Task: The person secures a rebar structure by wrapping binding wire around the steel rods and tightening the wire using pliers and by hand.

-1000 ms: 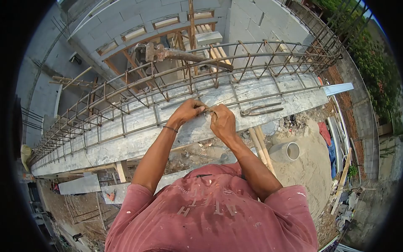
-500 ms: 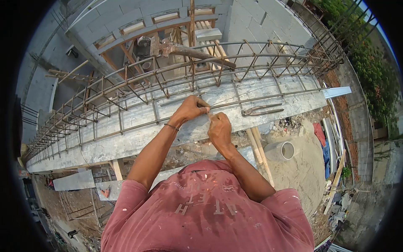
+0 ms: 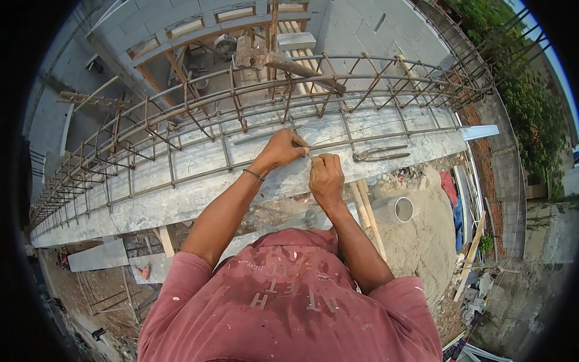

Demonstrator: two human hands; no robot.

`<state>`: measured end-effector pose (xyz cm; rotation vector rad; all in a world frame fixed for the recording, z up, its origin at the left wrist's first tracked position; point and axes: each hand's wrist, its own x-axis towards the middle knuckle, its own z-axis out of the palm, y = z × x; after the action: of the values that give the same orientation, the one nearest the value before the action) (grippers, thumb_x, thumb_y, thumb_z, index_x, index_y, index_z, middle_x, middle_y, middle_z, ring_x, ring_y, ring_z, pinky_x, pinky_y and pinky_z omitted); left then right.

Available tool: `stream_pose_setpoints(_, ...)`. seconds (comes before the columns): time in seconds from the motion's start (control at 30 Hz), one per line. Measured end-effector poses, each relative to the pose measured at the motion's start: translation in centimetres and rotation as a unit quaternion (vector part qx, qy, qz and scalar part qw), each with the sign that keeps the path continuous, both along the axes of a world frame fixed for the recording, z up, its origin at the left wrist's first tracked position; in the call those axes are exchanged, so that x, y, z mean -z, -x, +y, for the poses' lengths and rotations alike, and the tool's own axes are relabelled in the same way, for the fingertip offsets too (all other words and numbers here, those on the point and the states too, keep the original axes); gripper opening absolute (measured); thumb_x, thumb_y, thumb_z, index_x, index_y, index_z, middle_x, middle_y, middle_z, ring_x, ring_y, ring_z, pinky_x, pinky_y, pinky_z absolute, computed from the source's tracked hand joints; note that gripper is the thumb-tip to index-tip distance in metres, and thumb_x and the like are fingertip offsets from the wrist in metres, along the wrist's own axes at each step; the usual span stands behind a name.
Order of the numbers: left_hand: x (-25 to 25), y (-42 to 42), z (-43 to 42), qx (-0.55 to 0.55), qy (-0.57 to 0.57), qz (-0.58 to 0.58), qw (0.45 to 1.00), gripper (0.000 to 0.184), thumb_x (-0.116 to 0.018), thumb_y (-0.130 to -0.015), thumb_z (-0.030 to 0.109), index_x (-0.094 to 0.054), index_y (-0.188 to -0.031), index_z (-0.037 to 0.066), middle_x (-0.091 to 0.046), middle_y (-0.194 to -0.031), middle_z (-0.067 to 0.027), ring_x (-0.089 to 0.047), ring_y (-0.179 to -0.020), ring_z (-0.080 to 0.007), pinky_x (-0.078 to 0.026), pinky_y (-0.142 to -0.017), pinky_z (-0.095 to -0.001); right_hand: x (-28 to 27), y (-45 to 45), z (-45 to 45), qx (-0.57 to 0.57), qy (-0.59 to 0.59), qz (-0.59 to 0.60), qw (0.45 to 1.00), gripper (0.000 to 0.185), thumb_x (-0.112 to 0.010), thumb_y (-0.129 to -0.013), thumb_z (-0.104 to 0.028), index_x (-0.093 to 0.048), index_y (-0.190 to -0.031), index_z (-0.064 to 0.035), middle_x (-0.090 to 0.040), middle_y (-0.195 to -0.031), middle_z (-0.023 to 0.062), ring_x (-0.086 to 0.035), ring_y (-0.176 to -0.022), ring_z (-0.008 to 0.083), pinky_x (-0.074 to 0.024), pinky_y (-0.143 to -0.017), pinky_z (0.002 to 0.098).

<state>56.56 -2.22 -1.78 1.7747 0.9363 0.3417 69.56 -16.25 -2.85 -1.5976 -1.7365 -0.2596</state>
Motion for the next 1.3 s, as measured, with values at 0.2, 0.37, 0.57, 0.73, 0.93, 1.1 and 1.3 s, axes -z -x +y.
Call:
stream_pose_setpoints(0.2, 0.3, 0.0, -0.1, -0.013, -0.006, -0.004, 1.000, 0.019, -0.080, -0.081, 0.019, -0.083, -0.095, 0.007, -0.078, -0.085, -0.0135, -0.073, -0.076, -0.0236, -0.055, -0.071, -0.0363, -0.5, -0.5, -0.2, -0.040, 0.005, -0.052, 0.998, 0.020, -0.066, -0.077, 0.005, -0.063, -0.095, -0.0007, -0.058, -0.092, 0.0142, -0.057, -0.082, 0.0345, -0.0489, -0.071, 0.0457)
stream_pose_setpoints(0.37, 0.0, 0.1, -0.1, -0.011, -0.006, -0.004, 1.000, 0.019, -0.080, -0.080, 0.021, -0.083, -0.093, 0.008, -0.078, -0.085, -0.0136, -0.073, -0.076, -0.0241, -0.055, -0.071, -0.0364, -1.0, -0.7, 0.4, -0.060, 0.030, -0.118, 0.991, 0.012, -0.062, -0.074, 0.003, -0.060, -0.086, -0.0005, -0.053, -0.085, 0.0140, -0.054, -0.078, 0.0334, -0.0456, -0.066, 0.0441)
stream_pose_setpoints(0.57, -0.8, 0.3, 0.0, -0.009, 0.020, 0.010, 1.000, 0.021, -0.080, -0.081, 0.016, -0.082, -0.097, 0.003, -0.078, -0.088, -0.0154, -0.073, -0.078, -0.0225, -0.056, -0.075, -0.0351, -0.7, 0.3, 1.0, -0.072, 0.059, -0.135, 0.986, 0.012, -0.059, -0.070, 0.005, -0.057, -0.080, -0.0008, -0.052, -0.082, 0.0150, -0.054, -0.078, 0.0341, -0.0449, -0.066, 0.0447)
stream_pose_setpoints(0.73, -0.4, 0.2, 0.1, -0.034, 0.011, 0.019, 0.999, 0.023, -0.083, -0.078, 0.021, -0.083, -0.096, 0.007, -0.078, -0.087, -0.0155, -0.072, -0.076, -0.0252, -0.056, -0.075, -0.0356, 0.3, 1.3, 1.4, -0.054, 0.065, -0.117, 0.990, 0.011, -0.061, -0.072, 0.006, -0.058, -0.080, -0.0009, -0.053, -0.082, 0.0150, -0.054, -0.078, 0.0346, -0.0448, -0.066, 0.0450)
stream_pose_setpoints(0.93, -0.8, 0.4, 0.5, -0.026, 0.005, 0.039, 0.999, 0.034, -0.076, -0.082, 0.037, -0.080, -0.080, 0.004, -0.074, -0.076, -0.0169, -0.071, -0.072, -0.0302, -0.054, -0.070, -0.0400, 0.6, 4.0, 1.3, 0.014, 0.070, -0.048, 0.996, 0.008, -0.067, -0.078, 0.002, -0.061, -0.083, -0.0023, -0.055, -0.082, 0.0131, -0.056, -0.079, 0.0336, -0.0432, -0.069, 0.0458)
stream_pose_setpoints(1.1, -1.5, 0.4, 0.6, -0.062, 0.059, 0.033, 0.996, 0.054, -0.066, -0.085, 0.046, -0.073, -0.077, -0.007, -0.071, -0.083, -0.0287, -0.072, -0.082, -0.0429, -0.056, -0.076, -0.0477, 1.4, 5.5, 1.8, 0.100, 0.076, -0.046, 0.991, 0.007, -0.067, -0.078, -0.001, -0.062, -0.083, -0.0025, -0.056, -0.085, 0.0129, -0.057, -0.080, 0.0338, -0.0398, -0.071, 0.0457)
stream_pose_setpoints(1.3, -0.2, -0.1, 0.9, -0.068, 0.054, 0.029, 0.996, 0.055, -0.062, -0.086, 0.044, -0.073, -0.082, -0.010, -0.071, -0.089, -0.0316, -0.071, -0.088, -0.0454, -0.055, -0.081, -0.0499, 0.8, 5.7, 2.0, 0.101, 0.082, -0.105, 0.986, 0.009, -0.066, -0.077, -0.001, -0.063, -0.086, -0.0012, -0.058, -0.086, 0.0140, -0.057, -0.081, 0.0343, -0.0398, -0.072, 0.0456)
